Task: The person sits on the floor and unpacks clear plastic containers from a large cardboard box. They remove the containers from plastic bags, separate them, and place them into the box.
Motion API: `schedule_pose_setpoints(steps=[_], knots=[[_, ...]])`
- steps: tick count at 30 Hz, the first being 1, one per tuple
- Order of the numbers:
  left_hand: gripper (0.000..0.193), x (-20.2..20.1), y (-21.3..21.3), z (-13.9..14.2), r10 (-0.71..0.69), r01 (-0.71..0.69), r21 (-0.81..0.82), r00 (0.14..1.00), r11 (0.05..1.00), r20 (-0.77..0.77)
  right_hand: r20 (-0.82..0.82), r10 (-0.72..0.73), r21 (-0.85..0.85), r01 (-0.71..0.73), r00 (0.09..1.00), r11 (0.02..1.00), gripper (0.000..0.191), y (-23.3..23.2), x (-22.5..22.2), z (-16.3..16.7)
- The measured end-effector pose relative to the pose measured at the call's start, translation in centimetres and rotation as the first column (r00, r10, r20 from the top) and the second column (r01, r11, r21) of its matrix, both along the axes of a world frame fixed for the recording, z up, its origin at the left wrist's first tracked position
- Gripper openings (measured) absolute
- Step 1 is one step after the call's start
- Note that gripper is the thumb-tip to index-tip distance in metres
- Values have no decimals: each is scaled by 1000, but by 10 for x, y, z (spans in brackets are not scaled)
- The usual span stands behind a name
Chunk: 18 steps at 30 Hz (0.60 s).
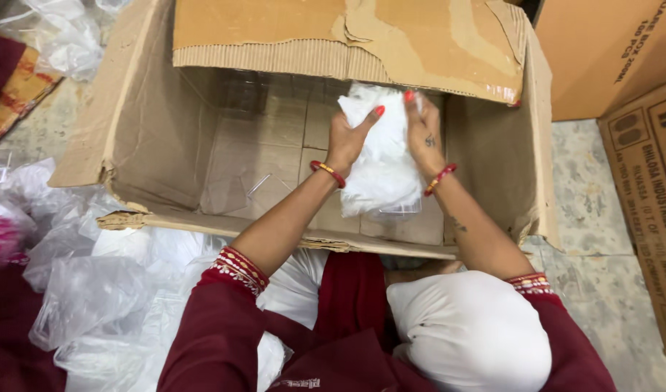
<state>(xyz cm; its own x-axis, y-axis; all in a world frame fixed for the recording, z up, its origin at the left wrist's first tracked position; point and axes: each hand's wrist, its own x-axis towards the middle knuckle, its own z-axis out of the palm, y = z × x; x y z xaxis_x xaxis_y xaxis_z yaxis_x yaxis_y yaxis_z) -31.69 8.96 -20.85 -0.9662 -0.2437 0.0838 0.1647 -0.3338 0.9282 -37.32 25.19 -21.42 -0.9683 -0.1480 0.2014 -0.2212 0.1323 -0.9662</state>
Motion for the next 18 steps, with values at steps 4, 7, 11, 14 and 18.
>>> schedule_pose_setpoints(steps=[4,7,11,14,18], knots=[[23,-7,-4,-7,64,-63,24,997,998,-49,-45,226,84,-221,973,972,30,0,18,15],[23,-9,-3,-10,45,-44,24,997,999,-64,51,258,-172,-246,965,954,28,-3,23,24],[17,-6,-2,-6,67,-69,-51,997,996,-40,-75,255,-55,-259,964,964,16,-7,22,32],[22,-4,-4,0,80,-80,1,988,997,-131,-10,198,-118,-198,980,973,13,-3,22,35],[21,-6,-7,3,101,-99,-34,993,995,59,6,201,-128,-199,980,972,10,2,18,28]])
